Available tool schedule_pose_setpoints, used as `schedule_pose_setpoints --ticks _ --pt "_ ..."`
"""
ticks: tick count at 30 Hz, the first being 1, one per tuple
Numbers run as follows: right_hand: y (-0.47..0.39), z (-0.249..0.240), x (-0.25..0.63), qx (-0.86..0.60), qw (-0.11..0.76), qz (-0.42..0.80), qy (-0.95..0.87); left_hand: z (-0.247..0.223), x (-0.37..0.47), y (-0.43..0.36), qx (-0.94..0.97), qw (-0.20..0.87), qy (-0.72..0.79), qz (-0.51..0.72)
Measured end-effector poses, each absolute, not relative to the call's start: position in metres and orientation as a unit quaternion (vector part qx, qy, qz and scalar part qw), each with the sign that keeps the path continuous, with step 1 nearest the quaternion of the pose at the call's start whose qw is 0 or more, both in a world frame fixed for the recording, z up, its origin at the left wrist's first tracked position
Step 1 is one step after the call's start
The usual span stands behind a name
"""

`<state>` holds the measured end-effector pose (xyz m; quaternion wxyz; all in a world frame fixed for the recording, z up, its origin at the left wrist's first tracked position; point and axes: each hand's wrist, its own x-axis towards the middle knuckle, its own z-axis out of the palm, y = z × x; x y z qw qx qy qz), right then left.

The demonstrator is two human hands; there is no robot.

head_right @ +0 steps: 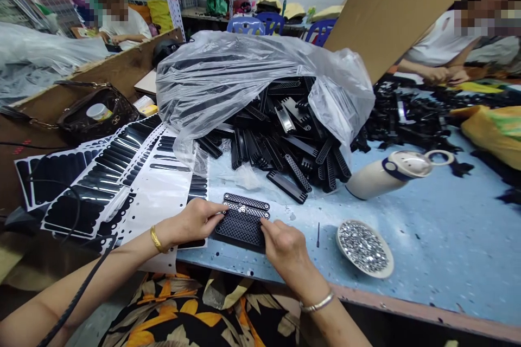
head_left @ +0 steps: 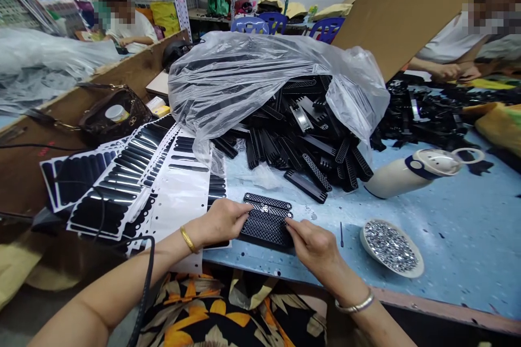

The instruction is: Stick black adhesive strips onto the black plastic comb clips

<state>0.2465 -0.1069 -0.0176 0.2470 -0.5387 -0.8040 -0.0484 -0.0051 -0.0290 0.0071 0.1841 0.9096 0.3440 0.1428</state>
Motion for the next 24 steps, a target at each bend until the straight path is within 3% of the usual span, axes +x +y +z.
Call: schedule_pose_setpoints --ticks 10,24 --pt "-0.080 -0.017 0.210 -0.581 0.194 -0.042 -0.789 0.006 0.036 -0.027 0.909 0.135 0.388 0.069" --pt "-0.083 -0.017 0.219 -0.590 0.238 -0.025 -0.771 -0.003 0.043 -0.026 0.916 0.104 0.380 0.078"
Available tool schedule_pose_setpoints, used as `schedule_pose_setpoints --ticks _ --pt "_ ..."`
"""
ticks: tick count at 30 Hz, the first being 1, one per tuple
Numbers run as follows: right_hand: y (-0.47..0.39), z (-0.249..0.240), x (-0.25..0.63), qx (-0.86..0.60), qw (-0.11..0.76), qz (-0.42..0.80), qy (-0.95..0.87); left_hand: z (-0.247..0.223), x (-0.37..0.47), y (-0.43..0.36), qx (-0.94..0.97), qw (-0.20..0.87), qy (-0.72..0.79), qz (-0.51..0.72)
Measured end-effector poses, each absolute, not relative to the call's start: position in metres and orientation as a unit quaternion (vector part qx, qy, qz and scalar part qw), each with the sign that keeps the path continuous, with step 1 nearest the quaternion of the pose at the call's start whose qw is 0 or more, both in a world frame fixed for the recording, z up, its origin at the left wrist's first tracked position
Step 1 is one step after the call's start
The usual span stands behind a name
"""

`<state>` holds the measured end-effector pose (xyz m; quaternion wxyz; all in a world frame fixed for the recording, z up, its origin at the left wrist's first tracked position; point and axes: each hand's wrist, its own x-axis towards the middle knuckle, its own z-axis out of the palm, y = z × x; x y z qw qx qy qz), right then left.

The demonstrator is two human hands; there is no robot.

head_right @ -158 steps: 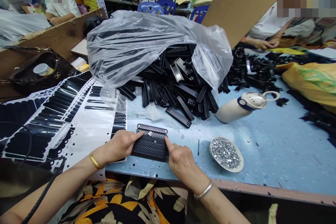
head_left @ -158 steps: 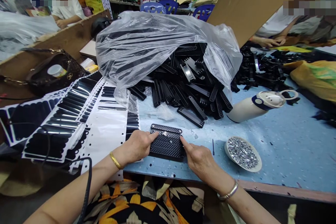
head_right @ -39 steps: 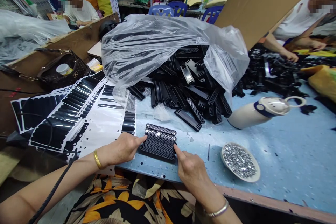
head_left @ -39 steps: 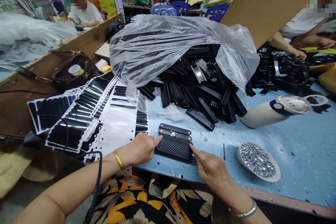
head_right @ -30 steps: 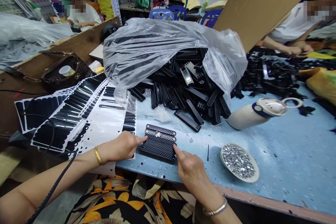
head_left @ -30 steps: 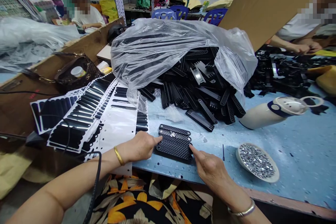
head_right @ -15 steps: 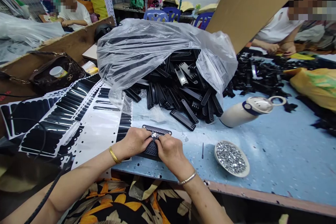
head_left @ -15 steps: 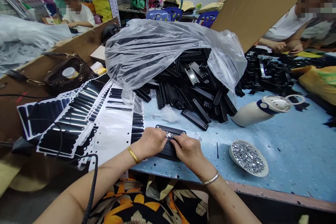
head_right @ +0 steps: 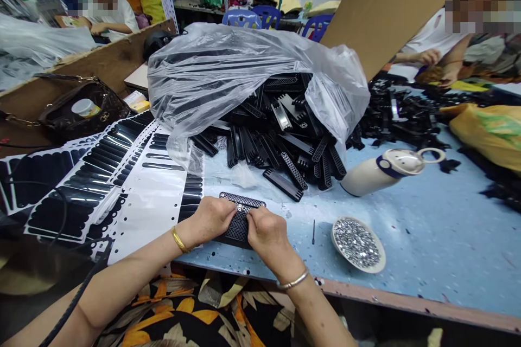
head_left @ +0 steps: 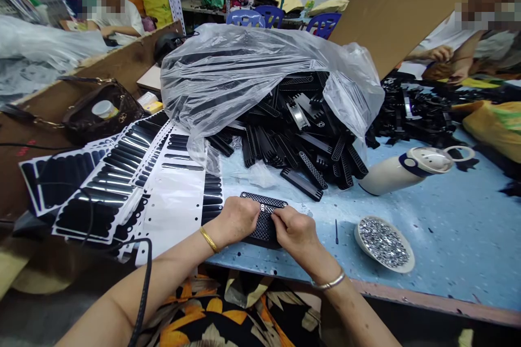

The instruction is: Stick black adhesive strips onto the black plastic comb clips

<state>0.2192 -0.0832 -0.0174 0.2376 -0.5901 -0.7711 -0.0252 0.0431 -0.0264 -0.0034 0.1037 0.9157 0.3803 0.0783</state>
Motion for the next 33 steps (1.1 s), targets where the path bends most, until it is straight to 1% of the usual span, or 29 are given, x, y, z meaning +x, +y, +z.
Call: schedule_pose_setpoints --ticks 4,7,11,14,17,22,26,33 --pt "-0.102 -0.010 0.238 -0.588 0.261 -0.032 -0.765 -0.005 0.040 -0.025 0.928 0.084 0.352 0.088" --pt "-0.117 -0.008 0.247 -0.589 0.255 -0.045 -0.765 0.003 0.035 -0.029 0.926 0.088 0.353 0.097" --pt "-0.128 -0.010 0.247 -0.595 0.243 -0.038 -0.765 0.017 0.020 -0.055 0.930 0.159 0.309 0.118" --pt "-0.126 -0.015 0.244 -0.603 0.229 -0.034 -0.763 0.015 0.010 -0.080 0.940 0.211 0.259 0.074" --pt "-0.124 -0.017 0.244 -0.603 0.221 -0.042 -0.765 0.004 0.005 -0.099 0.940 0.219 0.262 0.029" --pt "-0.129 -0.013 0.248 -0.594 0.243 -0.044 -0.766 -0.004 0.000 -0.109 0.935 0.230 0.269 0.003" --pt "-0.137 -0.013 0.247 -0.582 0.260 -0.058 -0.768 0.000 -0.004 -0.107 0.927 0.248 0.274 0.054" --pt "-0.144 -0.022 0.238 -0.575 0.243 -0.059 -0.779 -0.001 -0.006 -0.097 0.904 0.266 0.296 0.157"
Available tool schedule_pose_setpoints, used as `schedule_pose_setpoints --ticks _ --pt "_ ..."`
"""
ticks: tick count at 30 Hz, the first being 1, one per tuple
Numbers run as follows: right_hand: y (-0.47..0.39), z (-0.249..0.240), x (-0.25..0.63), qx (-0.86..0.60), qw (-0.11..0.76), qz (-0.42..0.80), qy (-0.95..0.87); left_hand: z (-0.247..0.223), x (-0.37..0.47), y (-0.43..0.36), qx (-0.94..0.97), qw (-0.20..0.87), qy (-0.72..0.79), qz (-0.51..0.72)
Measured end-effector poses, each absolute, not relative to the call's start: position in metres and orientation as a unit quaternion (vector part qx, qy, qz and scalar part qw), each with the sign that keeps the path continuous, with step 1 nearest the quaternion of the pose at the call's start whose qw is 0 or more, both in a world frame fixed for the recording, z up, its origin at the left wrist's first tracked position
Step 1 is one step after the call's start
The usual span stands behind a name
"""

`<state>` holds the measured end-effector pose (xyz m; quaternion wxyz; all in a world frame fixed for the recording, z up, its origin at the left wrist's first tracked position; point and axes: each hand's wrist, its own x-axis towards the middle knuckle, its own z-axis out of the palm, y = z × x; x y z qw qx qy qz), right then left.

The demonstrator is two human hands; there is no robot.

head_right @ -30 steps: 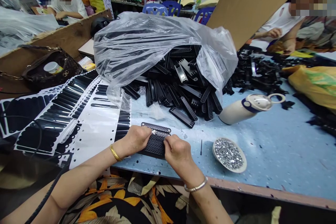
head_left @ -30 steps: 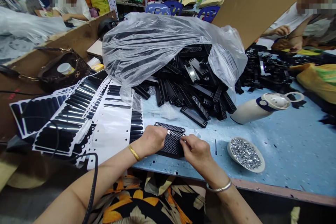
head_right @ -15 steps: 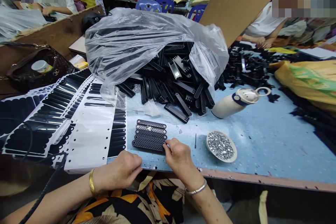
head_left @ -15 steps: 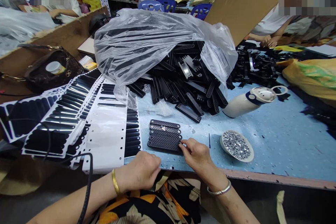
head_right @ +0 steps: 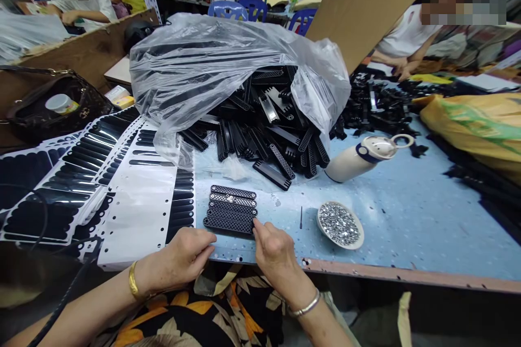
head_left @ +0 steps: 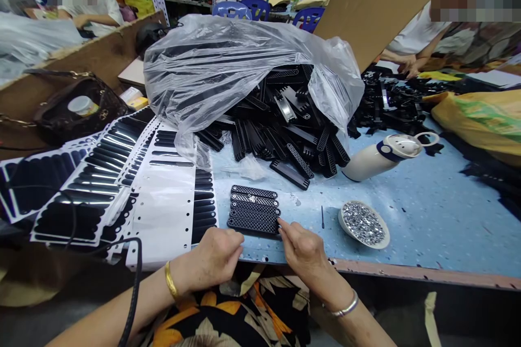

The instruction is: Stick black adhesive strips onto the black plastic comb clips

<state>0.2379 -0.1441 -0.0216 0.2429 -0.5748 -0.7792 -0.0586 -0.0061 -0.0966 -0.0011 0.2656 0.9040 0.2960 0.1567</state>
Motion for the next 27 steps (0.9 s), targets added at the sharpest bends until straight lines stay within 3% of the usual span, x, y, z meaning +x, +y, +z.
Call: schedule_pose_setpoints --ticks 8,21,27 --pt "-0.146 -0.025 0.239 -0.593 0.310 0.027 -0.742 -0.006 0.001 -0.090 0.896 0.281 0.311 0.146" --pt "-0.128 -0.028 0.233 -0.628 0.334 -0.013 -0.703 0.003 0.016 -0.060 0.906 0.195 0.307 0.217" --pt "-0.124 -0.029 0.231 -0.627 0.310 -0.041 -0.714 0.005 0.040 -0.021 0.914 0.144 0.357 0.128"
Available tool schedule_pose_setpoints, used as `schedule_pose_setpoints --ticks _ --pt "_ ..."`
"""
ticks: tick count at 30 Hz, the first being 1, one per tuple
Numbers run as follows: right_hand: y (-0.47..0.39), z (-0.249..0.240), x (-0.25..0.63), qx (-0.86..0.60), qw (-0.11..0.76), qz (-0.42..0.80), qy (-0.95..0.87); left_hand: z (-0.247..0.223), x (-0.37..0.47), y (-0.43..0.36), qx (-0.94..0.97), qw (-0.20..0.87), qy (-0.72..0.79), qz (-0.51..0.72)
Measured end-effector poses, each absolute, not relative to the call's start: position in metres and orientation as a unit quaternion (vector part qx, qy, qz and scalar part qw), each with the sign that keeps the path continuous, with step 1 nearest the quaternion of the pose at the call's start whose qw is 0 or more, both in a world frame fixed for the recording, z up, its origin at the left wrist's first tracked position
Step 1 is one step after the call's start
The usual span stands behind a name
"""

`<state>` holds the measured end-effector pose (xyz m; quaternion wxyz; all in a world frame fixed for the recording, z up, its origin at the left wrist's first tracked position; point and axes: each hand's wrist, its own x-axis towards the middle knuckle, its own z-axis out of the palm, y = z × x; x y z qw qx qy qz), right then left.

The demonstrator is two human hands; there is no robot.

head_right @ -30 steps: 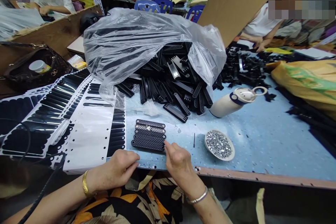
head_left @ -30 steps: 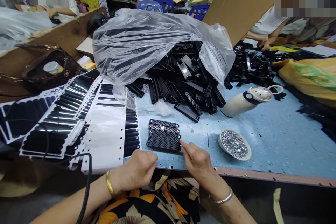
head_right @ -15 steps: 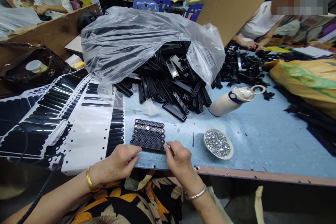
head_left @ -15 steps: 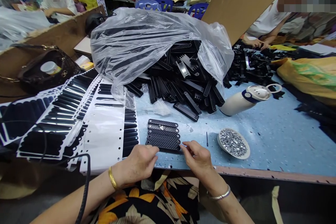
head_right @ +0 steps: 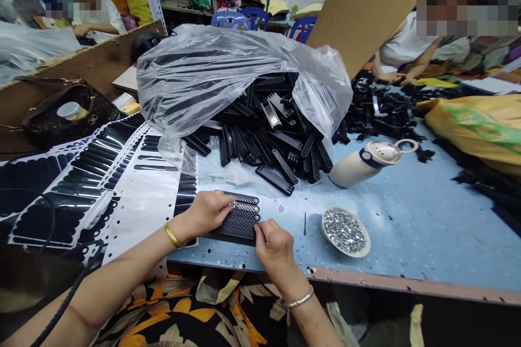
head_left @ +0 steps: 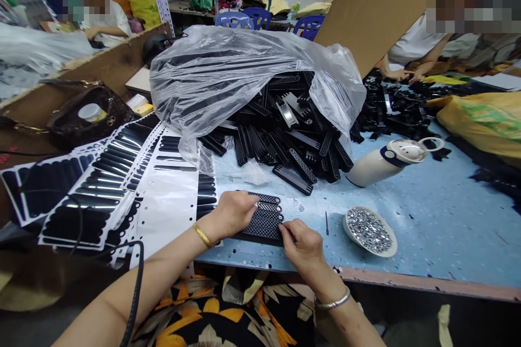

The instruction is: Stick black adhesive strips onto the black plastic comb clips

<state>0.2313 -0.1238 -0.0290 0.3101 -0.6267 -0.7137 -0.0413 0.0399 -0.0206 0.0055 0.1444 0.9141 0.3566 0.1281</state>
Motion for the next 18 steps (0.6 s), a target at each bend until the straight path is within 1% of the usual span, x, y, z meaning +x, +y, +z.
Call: schedule_pose_setpoints --ticks 4,13,18 --pt "-0.121 -0.031 0.228 -0.649 0.297 -0.042 -0.699 0.005 0.053 -0.016 0.930 0.130 0.335 0.080" --pt "-0.118 -0.034 0.239 -0.693 0.321 0.006 -0.645 -0.003 0.053 -0.016 0.934 0.124 0.320 0.100" --pt "-0.129 -0.035 0.282 -0.733 0.313 -0.042 -0.602 -0.002 0.050 -0.015 0.939 0.124 0.304 0.103"
